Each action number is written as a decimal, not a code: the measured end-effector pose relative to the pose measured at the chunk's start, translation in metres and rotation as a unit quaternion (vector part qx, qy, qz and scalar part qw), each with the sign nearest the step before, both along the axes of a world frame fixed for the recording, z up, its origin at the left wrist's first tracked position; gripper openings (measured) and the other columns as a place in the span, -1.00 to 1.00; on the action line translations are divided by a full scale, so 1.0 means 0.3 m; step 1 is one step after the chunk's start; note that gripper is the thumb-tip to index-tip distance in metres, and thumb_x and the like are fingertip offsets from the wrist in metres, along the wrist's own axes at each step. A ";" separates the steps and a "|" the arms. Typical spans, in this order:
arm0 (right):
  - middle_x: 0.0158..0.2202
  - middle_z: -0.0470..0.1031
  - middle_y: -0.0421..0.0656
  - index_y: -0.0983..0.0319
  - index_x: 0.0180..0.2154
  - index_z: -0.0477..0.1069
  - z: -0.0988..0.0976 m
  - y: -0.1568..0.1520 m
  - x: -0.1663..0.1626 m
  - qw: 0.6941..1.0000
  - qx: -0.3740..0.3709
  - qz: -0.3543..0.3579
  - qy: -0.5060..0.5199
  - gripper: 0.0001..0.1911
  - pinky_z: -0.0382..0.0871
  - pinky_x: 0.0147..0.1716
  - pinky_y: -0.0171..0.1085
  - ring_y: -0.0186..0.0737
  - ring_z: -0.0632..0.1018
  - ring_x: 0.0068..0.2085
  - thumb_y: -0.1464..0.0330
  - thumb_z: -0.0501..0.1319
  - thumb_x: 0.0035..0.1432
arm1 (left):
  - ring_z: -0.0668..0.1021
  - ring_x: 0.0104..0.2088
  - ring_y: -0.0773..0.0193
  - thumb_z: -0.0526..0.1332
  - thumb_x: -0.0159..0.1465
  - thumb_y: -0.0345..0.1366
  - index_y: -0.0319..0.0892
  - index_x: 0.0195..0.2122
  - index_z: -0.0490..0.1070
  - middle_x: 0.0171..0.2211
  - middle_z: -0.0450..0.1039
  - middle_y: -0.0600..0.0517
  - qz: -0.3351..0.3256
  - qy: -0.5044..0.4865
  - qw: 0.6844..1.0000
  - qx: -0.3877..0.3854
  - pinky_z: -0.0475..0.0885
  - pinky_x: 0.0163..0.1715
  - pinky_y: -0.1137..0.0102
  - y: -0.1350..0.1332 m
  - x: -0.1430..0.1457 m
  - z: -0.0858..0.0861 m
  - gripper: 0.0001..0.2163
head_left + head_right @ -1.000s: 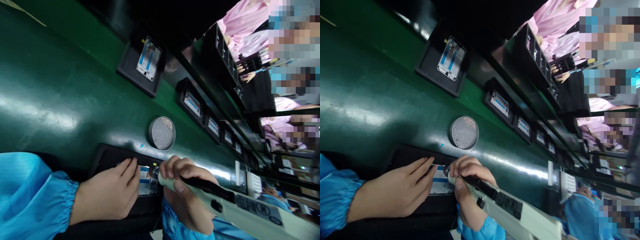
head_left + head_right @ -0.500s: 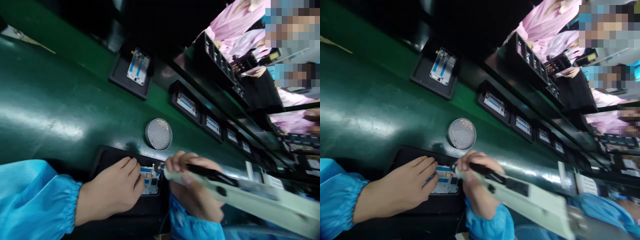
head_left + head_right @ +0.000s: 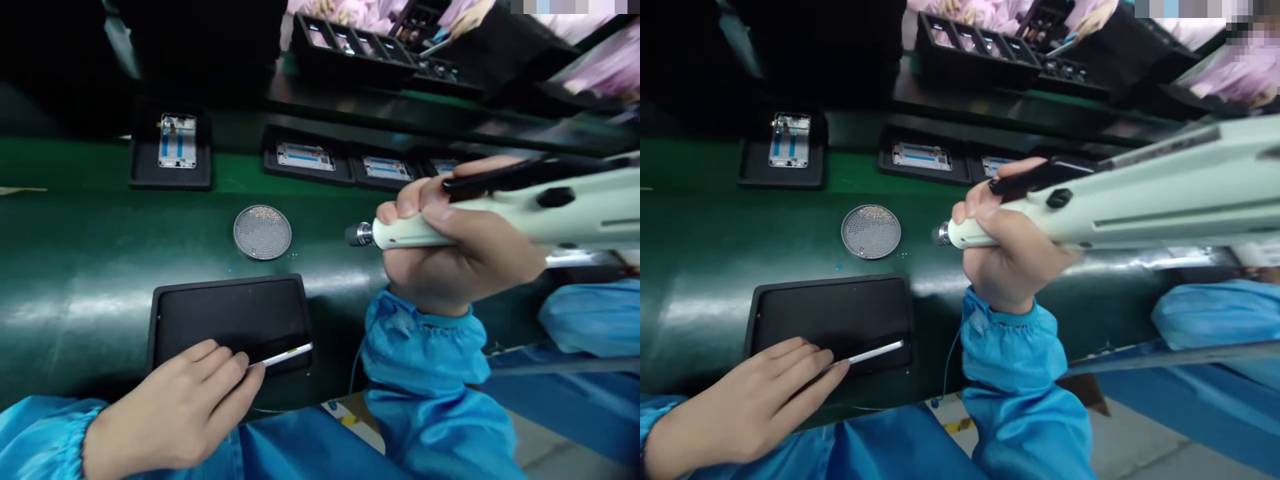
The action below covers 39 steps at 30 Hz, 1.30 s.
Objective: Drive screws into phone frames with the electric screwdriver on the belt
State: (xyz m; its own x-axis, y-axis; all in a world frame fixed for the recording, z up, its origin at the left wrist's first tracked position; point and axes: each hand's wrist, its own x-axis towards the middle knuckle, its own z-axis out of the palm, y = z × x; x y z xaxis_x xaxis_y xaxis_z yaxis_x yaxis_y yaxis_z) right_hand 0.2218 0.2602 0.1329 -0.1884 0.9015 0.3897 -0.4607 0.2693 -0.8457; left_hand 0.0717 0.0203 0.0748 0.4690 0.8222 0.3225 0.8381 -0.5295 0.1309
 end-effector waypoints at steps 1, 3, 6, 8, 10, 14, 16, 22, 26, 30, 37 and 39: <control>-0.62 0.28 -0.34 0.19 -0.42 0.44 0.006 -0.003 -0.002 1.000 0.010 -0.006 -0.001 -0.80 0.17 -0.50 -0.27 -0.38 0.36 -0.53 0.50 0.18 -0.21 | 0.54 -0.20 0.09 -0.03 0.35 -0.56 -0.38 0.06 0.40 -0.19 0.53 -0.14 -0.006 0.002 1.000 -0.007 0.43 -0.15 0.19 0.003 -0.001 0.004 -0.66; -0.61 0.27 -0.34 0.22 -0.43 0.42 0.016 -0.006 -0.002 1.000 0.016 -0.009 -0.004 -0.83 0.20 -0.51 -0.26 -0.38 0.36 -0.54 0.49 0.20 -0.20 | 0.54 -0.19 0.08 -0.03 0.35 -0.57 -0.40 0.07 0.40 -0.20 0.52 -0.16 -0.014 0.009 1.000 -0.020 0.45 -0.17 0.19 0.006 -0.002 0.013 -0.67; -0.59 0.27 -0.33 0.23 -0.43 0.41 0.024 -0.002 0.003 1.000 0.002 -0.002 0.003 -0.83 0.22 -0.52 -0.25 -0.39 0.36 -0.55 0.46 0.25 -0.23 | 0.53 -0.20 0.08 -0.01 0.35 -0.56 -0.43 0.06 0.40 -0.22 0.50 -0.18 -0.022 0.018 0.999 -0.043 0.47 -0.22 0.20 0.010 -0.005 0.026 -0.68; -0.59 0.27 -0.33 0.23 -0.44 0.42 0.025 0.001 0.008 1.000 -0.007 -0.009 0.002 -0.86 0.22 -0.51 -0.24 -0.40 0.36 -0.55 0.45 0.26 -0.20 | 0.51 -0.24 0.10 -0.01 0.35 -0.56 -0.44 0.05 0.40 -0.24 0.49 -0.18 -0.030 0.019 0.998 -0.054 0.48 -0.25 0.20 0.013 -0.007 0.033 -0.69; -0.60 0.28 -0.35 0.23 -0.46 0.44 0.024 0.004 0.009 1.000 -0.005 -0.020 0.000 -0.91 0.21 -0.50 -0.24 -0.42 0.37 -0.55 0.46 0.25 -0.15 | 0.51 -0.26 0.10 -0.01 0.35 -0.56 -0.46 0.05 0.40 -0.25 0.48 -0.18 -0.036 0.027 0.997 -0.060 0.49 -0.27 0.19 0.016 -0.008 0.039 -0.68; -0.61 0.30 -0.34 0.20 -0.52 0.45 0.013 0.015 -0.003 0.999 0.027 -0.035 0.029 -0.92 0.22 -0.55 -0.24 -0.40 0.38 -0.58 0.47 0.25 -0.18 | 0.50 -0.26 0.07 -0.01 0.35 -0.55 -0.47 0.07 0.39 -0.24 0.47 -0.20 -0.044 0.052 0.996 -0.059 0.49 -0.28 0.17 0.023 -0.009 0.042 -0.68; -0.61 0.29 -0.32 0.16 -0.54 0.43 0.006 0.023 -0.013 0.997 0.048 -0.046 0.048 -0.89 0.23 -0.61 -0.24 -0.38 0.35 -0.61 0.47 0.27 -0.24 | 0.50 -0.29 0.09 0.00 0.34 -0.55 -0.44 0.10 0.36 -0.25 0.46 -0.18 -0.044 0.061 0.995 -0.063 0.49 -0.29 0.18 0.027 -0.007 0.040 -0.66; -0.60 0.22 -0.29 0.13 -0.56 0.38 -0.010 0.044 -0.018 0.996 0.065 -0.054 0.036 -0.88 0.27 -0.64 -0.22 -0.32 0.36 -0.58 0.44 0.25 -0.27 | 0.47 -0.39 0.14 -0.01 0.35 -0.53 -0.43 0.12 0.34 -0.32 0.45 -0.14 -0.060 0.074 0.992 -0.079 0.48 -0.35 0.20 0.043 -0.004 0.036 -0.66; -0.56 0.29 -0.29 0.14 -0.49 0.42 -0.011 0.044 -0.014 0.995 0.071 -0.044 0.048 -0.81 0.28 -0.64 -0.23 -0.34 0.37 -0.58 0.50 0.21 -0.27 | 0.48 -0.37 0.12 -0.01 0.34 -0.53 -0.44 0.12 0.34 -0.31 0.46 -0.16 -0.062 0.069 0.992 -0.080 0.48 -0.34 0.19 0.046 -0.006 0.037 -0.65; -0.54 0.35 -0.28 0.17 -0.48 0.44 -0.016 0.043 -0.015 0.995 0.073 -0.045 0.057 -0.80 0.28 -0.64 -0.24 -0.34 0.39 -0.58 0.52 0.20 -0.26 | 0.48 -0.39 0.10 0.00 0.33 -0.53 -0.47 0.12 0.31 -0.31 0.46 -0.17 -0.069 0.071 0.991 -0.086 0.48 -0.37 0.18 0.045 -0.005 0.039 -0.64; -0.44 0.45 -0.27 0.19 -0.42 0.50 -0.039 0.050 -0.013 0.992 0.094 -0.046 0.067 -0.77 0.31 -0.57 -0.26 -0.36 0.42 -0.52 0.55 0.22 -0.20 | 0.50 -0.44 0.12 -0.02 0.29 -0.56 -0.44 0.18 0.23 -0.35 0.44 -0.12 -0.059 0.100 0.986 -0.116 0.49 -0.42 0.18 0.064 0.017 0.056 -0.58; -0.45 0.45 -0.25 0.20 -0.44 0.50 -0.038 0.049 -0.011 0.993 0.091 -0.042 0.068 -0.79 0.31 -0.58 -0.25 -0.35 0.43 -0.52 0.56 0.22 -0.20 | 0.48 -0.47 0.15 -0.02 0.29 -0.56 -0.42 0.19 0.22 -0.38 0.42 -0.09 -0.055 0.109 0.985 -0.126 0.49 -0.43 0.19 0.070 0.022 0.061 -0.57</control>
